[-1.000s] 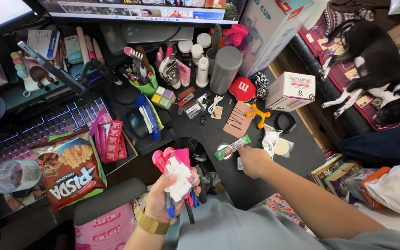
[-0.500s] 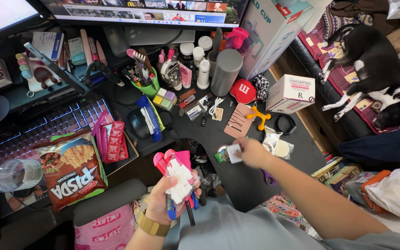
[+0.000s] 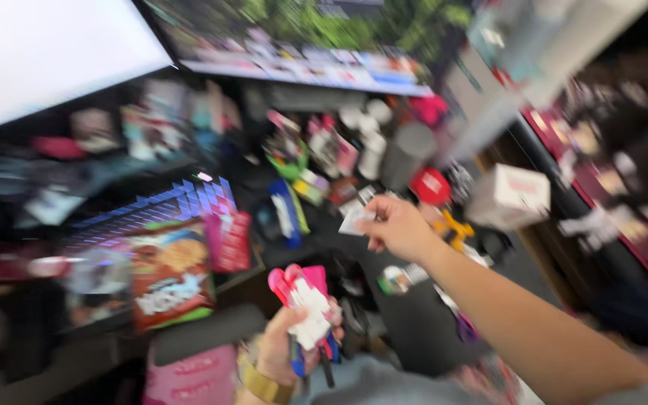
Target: The person organizes a cluttered desk by picking up and moving various small items such as pens, scissors, a stapler, and a small white box. They place some items into a green pen holder and rearrange others on the desk surface.
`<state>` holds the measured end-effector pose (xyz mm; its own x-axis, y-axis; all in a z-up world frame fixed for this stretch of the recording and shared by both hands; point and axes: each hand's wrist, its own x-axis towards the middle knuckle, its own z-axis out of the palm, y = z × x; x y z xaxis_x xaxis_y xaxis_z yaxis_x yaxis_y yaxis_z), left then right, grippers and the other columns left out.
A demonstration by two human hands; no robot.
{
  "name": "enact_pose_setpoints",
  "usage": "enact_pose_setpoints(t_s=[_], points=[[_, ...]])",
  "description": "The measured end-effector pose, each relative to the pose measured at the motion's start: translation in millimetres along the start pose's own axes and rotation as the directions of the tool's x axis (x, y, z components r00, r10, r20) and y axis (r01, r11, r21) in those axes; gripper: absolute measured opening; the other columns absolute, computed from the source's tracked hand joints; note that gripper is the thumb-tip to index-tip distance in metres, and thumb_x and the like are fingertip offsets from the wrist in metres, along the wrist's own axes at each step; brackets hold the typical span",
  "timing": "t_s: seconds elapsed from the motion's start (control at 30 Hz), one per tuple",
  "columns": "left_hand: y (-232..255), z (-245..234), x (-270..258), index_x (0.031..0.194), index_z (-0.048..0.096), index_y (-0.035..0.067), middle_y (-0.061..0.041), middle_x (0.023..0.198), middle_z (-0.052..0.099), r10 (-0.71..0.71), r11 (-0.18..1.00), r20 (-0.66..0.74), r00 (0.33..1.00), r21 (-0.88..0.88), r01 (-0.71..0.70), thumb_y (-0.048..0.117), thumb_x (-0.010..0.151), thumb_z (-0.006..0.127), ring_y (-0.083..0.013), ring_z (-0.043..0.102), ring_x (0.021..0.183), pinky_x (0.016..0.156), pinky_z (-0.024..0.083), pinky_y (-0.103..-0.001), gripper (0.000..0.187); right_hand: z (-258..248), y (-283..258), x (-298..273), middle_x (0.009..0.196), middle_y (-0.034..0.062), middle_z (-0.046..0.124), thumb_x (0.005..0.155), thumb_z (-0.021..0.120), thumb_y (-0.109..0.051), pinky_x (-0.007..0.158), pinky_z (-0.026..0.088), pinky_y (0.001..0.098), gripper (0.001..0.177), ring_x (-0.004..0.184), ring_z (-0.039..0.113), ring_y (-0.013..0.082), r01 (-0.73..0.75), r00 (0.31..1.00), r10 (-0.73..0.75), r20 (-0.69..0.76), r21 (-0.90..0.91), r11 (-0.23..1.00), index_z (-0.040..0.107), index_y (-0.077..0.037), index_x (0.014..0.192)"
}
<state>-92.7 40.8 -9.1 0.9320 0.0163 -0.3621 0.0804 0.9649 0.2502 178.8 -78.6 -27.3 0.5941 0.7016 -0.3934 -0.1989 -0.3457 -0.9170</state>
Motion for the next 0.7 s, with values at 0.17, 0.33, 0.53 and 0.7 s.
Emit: enact_pose_setpoints(t_s=[0.17, 0.33, 0.53, 0.7], points=[[35, -3, -26, 0.116, 0.055, -0.006, -0.014, 0.096, 0.062, 0.25, 0.968, 0.121, 0.961, -0.01, -0.251, 0.032, 0.081, 0.068, -0.0294, 0.064, 0.089, 0.082, 0.058, -0.042, 0.053, 87, -131, -15, 0.087, 0.002, 0.072, 0.086, 0.077, -0.003, 0.068, 0.055, 0.0247, 0.015, 0.077, 0.068, 0.0077, 0.296, 0.896, -0.311, 0.317, 0.096, 0.95, 0.069, -0.002, 0.099], [63, -48, -51, 0.127, 0.053, 0.014, -0.013, 0.093, 0.062, 0.488, 0.86, 0.312, 0.815, -0.012, -0.51, 0.036, 0.076, 0.068, -0.0297, 0.064, 0.088, 0.076, 0.056, -0.044, 0.057, 171, -243, -20, 0.101, 0.003, 0.066, 0.09, 0.076, -0.003, 0.075, 0.055, 0.0236, 0.015, 0.086, 0.066, 0.0069, 0.71, 0.595, -0.673, 0.44, 0.104, 0.696, 0.072, 0.0, 0.105], [100, -109, -75, 0.127, 0.053, 0.014, -0.013, 0.094, 0.062, 0.695, 0.706, 0.168, 0.7, 0.026, -0.707, 0.037, 0.076, 0.069, -0.0297, 0.064, 0.088, 0.077, 0.056, -0.044, 0.058, 271, -326, -4, 0.108, 0.0054, 0.072, 0.09, 0.075, -0.009, 0.076, 0.058, 0.025, 0.018, 0.087, 0.073, 0.0096, 0.917, 0.368, -0.817, 0.444, -0.028, 0.398, 0.072, -0.002, 0.106], [121, -130, -114, 0.126, 0.053, 0.013, -0.013, 0.094, 0.062, 0.757, 0.647, 0.088, 0.647, 0.033, -0.761, 0.038, 0.075, 0.069, -0.0297, 0.064, 0.088, 0.078, 0.056, -0.044, 0.059, 357, -382, 20, 0.097, 0.0068, 0.074, 0.093, 0.077, -0.016, 0.082, 0.059, 0.0283, 0.018, 0.089, 0.073, 0.0138, 0.982, 0.187, -0.893, 0.409, -0.06, 0.178, 0.072, -0.005, 0.105]])
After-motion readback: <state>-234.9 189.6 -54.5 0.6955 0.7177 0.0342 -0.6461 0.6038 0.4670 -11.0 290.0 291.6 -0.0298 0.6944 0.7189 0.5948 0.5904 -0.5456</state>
